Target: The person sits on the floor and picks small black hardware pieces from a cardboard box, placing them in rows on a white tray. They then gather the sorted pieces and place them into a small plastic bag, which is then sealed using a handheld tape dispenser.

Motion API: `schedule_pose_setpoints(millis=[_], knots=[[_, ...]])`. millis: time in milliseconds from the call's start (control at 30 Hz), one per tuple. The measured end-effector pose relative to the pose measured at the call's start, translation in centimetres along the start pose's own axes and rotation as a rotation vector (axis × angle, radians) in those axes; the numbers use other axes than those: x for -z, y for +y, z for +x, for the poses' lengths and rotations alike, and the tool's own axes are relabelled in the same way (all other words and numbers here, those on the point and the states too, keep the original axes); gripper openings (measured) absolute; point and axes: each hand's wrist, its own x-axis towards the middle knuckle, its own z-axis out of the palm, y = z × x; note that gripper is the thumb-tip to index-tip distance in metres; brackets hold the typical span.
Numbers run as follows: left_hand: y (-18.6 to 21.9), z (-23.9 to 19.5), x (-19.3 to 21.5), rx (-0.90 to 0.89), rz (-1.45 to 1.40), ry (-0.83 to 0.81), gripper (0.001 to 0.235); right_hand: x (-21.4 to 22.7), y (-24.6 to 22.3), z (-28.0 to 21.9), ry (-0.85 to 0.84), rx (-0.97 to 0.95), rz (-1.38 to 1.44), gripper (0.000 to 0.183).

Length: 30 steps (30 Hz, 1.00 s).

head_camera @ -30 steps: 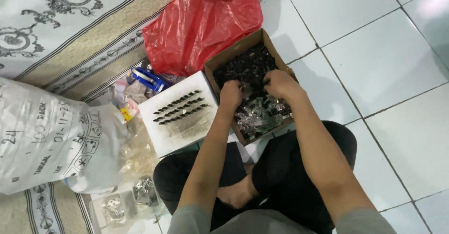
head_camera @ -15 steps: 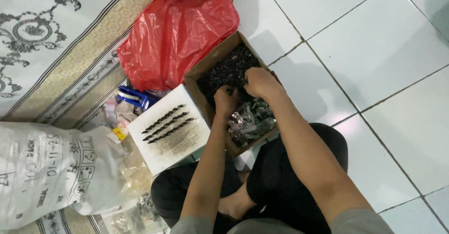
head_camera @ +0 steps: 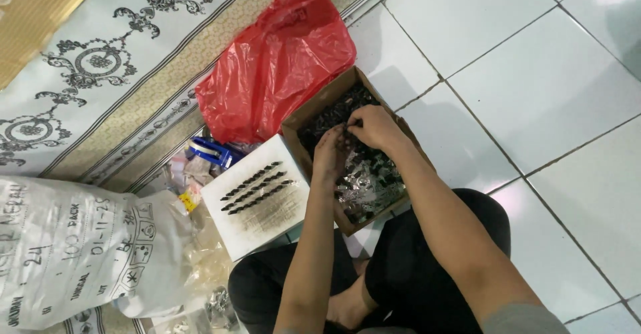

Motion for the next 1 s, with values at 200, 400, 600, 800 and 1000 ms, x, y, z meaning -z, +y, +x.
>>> schedule_pose_setpoints(millis=[200,400,600,800,1000], knots=[[1.5,-1.1,-0.6,-0.223,0.357,0.085,0.016,-0.6,0.0,0.0,0.089,0.038,0.007,0.028],[1.7,-1.6,-2.3,-0.454,0.483,0.267,0.015,-1.5,1.5,1.5,0.294,0.076,0.003,0.025],[1.7,-0.8,-1.9,-0.379,0.265,0.135,0.019,0.1,1.1,0.9,0.275,0.111,0.160,0.025],[1.8,-0.7,-1.6,-0.378,0.260,0.063,0.019,0.4,-0.7,-0.5,0.238,0.181,0.203,0.026],[3.6,-2.1,-2.6,-0.433,0.416,0.033,0.019,0.4,-0.5,-0.2,0.224,0.169,0.159,0.025]])
